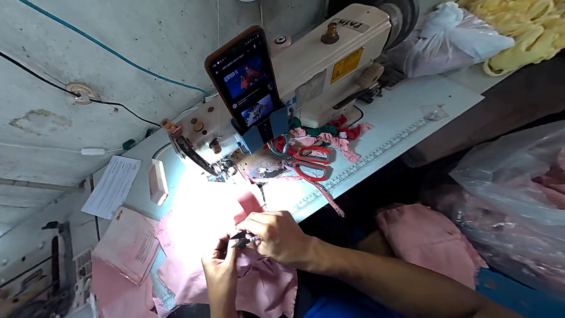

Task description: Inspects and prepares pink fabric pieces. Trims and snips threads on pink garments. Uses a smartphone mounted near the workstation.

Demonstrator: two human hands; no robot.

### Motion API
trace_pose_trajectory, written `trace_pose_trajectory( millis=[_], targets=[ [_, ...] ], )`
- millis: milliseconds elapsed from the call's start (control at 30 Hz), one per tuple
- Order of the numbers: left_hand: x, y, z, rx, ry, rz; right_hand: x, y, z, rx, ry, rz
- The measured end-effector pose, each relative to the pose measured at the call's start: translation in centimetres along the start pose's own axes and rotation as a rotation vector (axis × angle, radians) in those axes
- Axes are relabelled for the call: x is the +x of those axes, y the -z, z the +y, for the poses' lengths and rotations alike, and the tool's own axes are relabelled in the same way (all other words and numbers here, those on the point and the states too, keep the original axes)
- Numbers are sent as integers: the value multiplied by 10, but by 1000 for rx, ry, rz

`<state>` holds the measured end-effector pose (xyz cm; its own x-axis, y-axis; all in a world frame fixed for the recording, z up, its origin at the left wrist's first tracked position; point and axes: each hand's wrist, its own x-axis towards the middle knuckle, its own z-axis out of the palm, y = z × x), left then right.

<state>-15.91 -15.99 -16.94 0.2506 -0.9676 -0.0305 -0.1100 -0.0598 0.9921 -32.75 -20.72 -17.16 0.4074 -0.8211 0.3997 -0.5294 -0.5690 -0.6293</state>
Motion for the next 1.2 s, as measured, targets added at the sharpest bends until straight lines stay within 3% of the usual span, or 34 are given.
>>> trace_pose_trajectory(
  millis=[100,267,467,633,767,933,1067,1200],
  targets=[
    [-2,1,1,17,-16,-18,-1,-4,-2,-40,-4,26],
    [0,-3,2,106,-155,-19,5,-8,-8,253,-371,-43],
    [-1,-4,4,155,-141,-6,-1,-6,-2,185,-217,-18],
    [-2,-12,-3,20,-204,43,9,-2,-5,611,-565,-116],
    [1,-6,-9,28,-175,50,1,6,5,383,-288,30],
    [4,-11,-21,53,-175,83,25,75,29,-75,85,283],
    [5,-15,-25,69,-178,97,55,132,47,-421,179,292],
    [5,-15,-27,85,-190,104,77,151,63,-615,235,254]
  ],
)
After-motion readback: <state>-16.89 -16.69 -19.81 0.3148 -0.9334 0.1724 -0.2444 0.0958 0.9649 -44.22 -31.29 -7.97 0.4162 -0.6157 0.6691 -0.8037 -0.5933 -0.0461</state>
